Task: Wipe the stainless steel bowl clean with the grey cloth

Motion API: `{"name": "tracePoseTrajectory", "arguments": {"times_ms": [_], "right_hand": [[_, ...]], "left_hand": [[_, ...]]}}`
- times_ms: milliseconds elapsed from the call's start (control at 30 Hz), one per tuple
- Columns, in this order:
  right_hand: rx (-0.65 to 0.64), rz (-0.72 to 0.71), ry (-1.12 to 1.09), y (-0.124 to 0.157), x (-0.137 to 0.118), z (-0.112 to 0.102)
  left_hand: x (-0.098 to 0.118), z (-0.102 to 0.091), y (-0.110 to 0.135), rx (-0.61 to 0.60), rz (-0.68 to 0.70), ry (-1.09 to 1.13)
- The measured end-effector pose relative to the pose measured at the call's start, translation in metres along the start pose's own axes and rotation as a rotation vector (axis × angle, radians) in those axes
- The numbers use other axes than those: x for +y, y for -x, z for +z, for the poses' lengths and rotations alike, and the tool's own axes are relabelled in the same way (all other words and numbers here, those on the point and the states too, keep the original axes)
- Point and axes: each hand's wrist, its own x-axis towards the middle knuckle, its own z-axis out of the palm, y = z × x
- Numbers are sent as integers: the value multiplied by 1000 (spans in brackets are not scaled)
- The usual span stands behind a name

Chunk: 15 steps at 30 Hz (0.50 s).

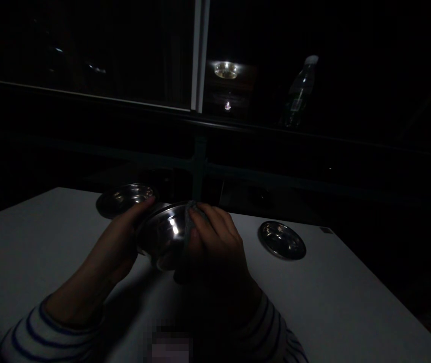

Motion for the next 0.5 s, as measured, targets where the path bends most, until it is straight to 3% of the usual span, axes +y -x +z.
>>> {"name": "tracePoseTrajectory", "arguments": {"times_ms": [500], "right_hand": [[4,32,-25,-1,3,-1]], "left_hand": [[5,-4,3,-219,-6,-140]]}}
